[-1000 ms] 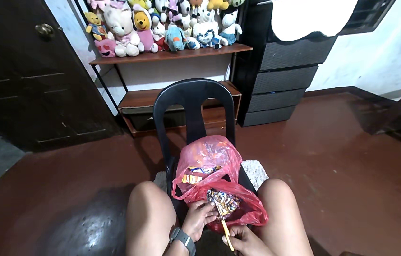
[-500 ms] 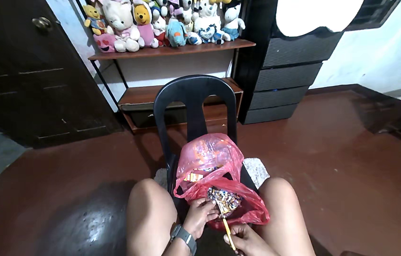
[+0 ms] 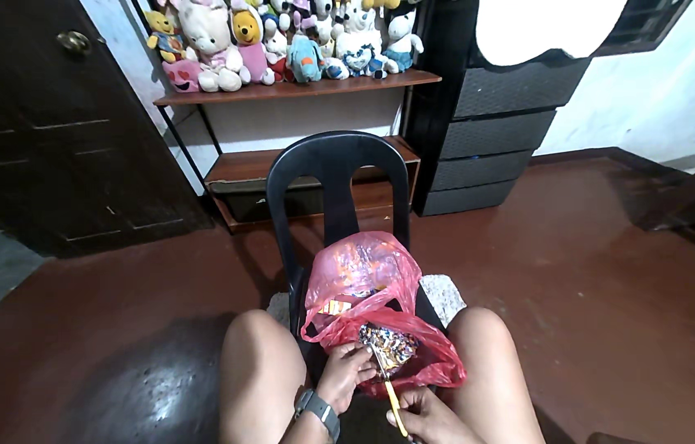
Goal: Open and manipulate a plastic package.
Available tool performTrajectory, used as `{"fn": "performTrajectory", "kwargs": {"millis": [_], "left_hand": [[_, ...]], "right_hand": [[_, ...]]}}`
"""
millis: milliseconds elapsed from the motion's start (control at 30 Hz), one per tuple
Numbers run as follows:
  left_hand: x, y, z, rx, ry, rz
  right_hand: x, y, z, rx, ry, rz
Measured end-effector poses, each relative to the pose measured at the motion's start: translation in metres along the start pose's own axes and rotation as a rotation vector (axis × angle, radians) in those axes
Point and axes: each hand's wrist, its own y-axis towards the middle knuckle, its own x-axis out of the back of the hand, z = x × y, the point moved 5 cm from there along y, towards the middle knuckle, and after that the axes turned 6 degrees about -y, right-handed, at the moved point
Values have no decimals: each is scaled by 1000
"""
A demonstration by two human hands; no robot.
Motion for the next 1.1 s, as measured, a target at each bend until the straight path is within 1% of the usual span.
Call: {"fn": "performTrajectory", "kwargs": {"millis": [333, 600, 767, 1100], "left_hand": [[0, 0, 2, 7, -4, 11], [-1, -2, 1, 44, -53, -28], [0, -1, 1, 20, -33, -12], [0, 0, 2, 11, -16, 12]], "right_hand": [[0, -1, 0, 11, -6, -9], [3, 0, 2, 17, 25, -48], [1, 0, 1, -16, -2, -20], [2, -1, 2, 12, -25, -21]]}}
